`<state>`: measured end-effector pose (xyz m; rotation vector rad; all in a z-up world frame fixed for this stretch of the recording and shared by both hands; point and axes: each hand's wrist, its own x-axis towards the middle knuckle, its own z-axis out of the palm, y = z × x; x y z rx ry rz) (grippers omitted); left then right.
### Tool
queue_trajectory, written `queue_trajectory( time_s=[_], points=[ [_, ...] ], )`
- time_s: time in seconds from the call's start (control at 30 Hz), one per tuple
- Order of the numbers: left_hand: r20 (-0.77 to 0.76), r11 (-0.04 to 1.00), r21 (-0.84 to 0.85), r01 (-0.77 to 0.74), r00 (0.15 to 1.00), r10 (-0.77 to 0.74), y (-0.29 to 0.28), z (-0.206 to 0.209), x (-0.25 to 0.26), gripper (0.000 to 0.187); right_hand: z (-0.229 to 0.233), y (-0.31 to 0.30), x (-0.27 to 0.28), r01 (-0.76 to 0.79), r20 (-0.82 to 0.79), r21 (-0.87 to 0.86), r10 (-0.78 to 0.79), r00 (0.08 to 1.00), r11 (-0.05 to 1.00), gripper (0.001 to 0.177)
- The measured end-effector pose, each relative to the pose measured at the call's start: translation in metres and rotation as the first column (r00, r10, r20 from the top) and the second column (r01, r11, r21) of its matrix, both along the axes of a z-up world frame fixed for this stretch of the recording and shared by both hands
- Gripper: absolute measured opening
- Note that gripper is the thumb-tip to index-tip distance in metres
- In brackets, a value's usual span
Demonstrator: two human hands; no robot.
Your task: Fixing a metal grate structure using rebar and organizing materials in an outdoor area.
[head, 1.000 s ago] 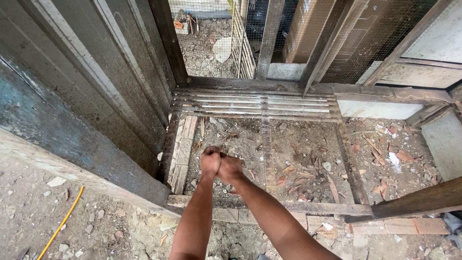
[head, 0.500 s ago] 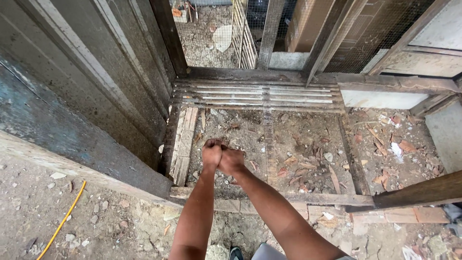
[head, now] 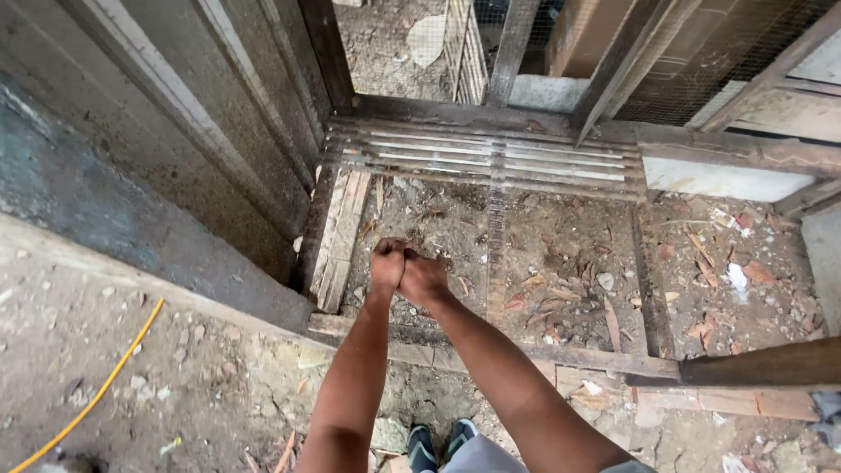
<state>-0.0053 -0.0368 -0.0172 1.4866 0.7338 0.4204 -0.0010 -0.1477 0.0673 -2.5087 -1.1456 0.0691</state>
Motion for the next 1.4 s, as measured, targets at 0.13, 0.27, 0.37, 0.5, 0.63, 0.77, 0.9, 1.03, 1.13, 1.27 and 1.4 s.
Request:
queue_trajectory(
  time_s=[0.13, 0.27, 0.37, 0.5, 0.63, 0.77, 0.9, 1.03, 1.13, 1.27, 1.4],
  points=[
    [0.013, 0.999, 0.012, 0.049, 0.999, -0.049, -0.008, 0.043, -0.014, 0.026, 0.022, 0.001, 0.002, -0.015, -0.142, -0.164, -0.008, 0.990, 0.986, 0.032],
    [-0.040, 0.972, 0.078, 0.220, 0.975, -0.217, -0.012, 0.038, -0.022, 0.035, 0.024, -0.001, 0.010, 0.043, -0.185, -0.274, -0.096, 0.978, 0.961, 0.041],
    [0.162, 0.952, 0.243, 0.186, 0.960, -0.229, -0.013, 0.002, -0.033, 0.042, 0.023, -0.008, 0.017, -0.009, -0.104, -0.185, -0.010, 0.994, 0.983, 0.027],
    [0.169, 0.978, 0.001, 0.209, 0.964, -0.207, -0.021, -0.008, -0.053, 0.049, 0.016, -0.008, 0.028, -0.057, -0.048, -0.131, 0.051, 0.998, 0.990, 0.020],
    [0.112, 0.965, -0.133, 0.226, 0.971, -0.212, -0.023, -0.025, -0.058, 0.056, 0.014, 0.001, 0.036, -0.010, -0.134, -0.289, -0.030, 0.991, 0.957, 0.049],
    [-0.069, 0.902, -0.372, 0.219, 0.963, -0.262, -0.023, -0.014, -0.053, 0.075, 0.042, 0.011, 0.031, 0.013, -0.116, -0.311, -0.052, 0.992, 0.950, 0.087],
    [-0.123, 0.864, -0.490, 0.117, 0.972, -0.202, -0.019, -0.008, -0.045, 0.085, 0.049, 0.024, 0.021, 0.045, -0.134, -0.299, -0.088, 0.987, 0.953, 0.104],
    [0.235, 0.576, -0.768, 0.280, 0.960, -0.153, -0.002, -0.004, -0.039, 0.074, 0.055, 0.039, 0.007, 0.178, -0.212, -0.115, -0.200, 0.957, 0.977, 0.105],
    [0.379, 0.469, -0.800, 0.374, 0.921, -0.088, 0.016, -0.008, -0.025, 0.057, 0.022, 0.045, 0.014, 0.196, -0.154, -0.020, -0.197, 0.968, 0.980, 0.104],
    [0.407, 0.505, -0.755, 0.417, 0.903, -0.137, 0.044, -0.036, -0.008, 0.048, 0.004, 0.062, 0.021, 0.095, 0.159, 0.055, -0.103, 0.982, 0.994, 0.121],
    [0.268, 0.564, -0.772, 0.294, 0.954, -0.130, 0.042, -0.024, -0.015, 0.045, 0.041, 0.055, -0.001, 0.050, -0.190, -0.041, -0.057, 0.980, 0.998, 0.121]
  ],
)
